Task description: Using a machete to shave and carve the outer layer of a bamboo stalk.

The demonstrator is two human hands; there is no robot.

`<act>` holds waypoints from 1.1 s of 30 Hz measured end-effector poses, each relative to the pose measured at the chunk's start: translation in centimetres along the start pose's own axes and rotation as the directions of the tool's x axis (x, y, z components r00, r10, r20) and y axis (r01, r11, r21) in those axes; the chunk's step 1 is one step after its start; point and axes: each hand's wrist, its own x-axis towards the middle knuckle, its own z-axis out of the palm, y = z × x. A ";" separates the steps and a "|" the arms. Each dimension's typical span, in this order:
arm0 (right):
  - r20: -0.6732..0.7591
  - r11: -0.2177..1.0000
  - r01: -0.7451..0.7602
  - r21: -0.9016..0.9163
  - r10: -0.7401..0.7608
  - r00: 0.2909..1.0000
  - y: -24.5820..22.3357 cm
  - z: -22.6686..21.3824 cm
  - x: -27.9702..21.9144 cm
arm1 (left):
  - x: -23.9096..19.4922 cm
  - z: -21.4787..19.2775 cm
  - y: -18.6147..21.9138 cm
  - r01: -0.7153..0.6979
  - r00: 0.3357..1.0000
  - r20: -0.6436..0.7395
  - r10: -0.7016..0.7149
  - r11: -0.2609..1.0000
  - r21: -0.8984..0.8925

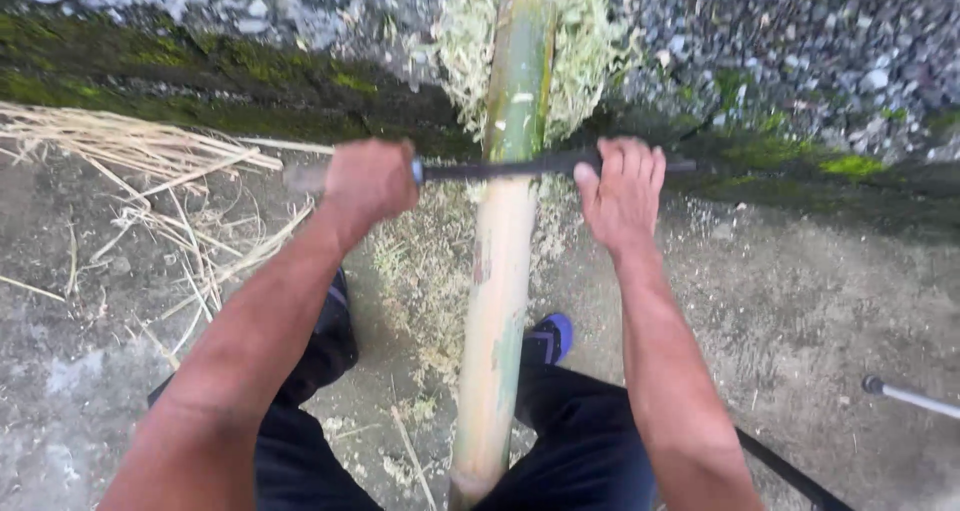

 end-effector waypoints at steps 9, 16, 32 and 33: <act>0.015 0.999 0.003 -0.054 -0.002 1.000 -0.6 -2.0 -1.2 | -0.2 2.6 0.8 -0.002 0.999 0.038 0.006 0.995 -0.099; -0.031 0.984 0.075 -0.162 -0.081 0.996 0.2 -1.3 -3.3 | -1.8 3.5 1.3 0.079 0.972 0.232 -0.036 0.981 -0.176; 0.044 0.964 0.110 -0.243 -0.103 0.994 -1.6 -3.3 -1.9 | 0.1 7.2 0.1 -0.100 0.976 -0.211 0.053 0.971 -0.219; 0.051 0.944 0.107 -0.311 -0.096 0.994 -2.0 -3.4 -3.5 | -0.8 7.8 0.4 -0.104 0.986 -0.154 0.064 0.957 -0.272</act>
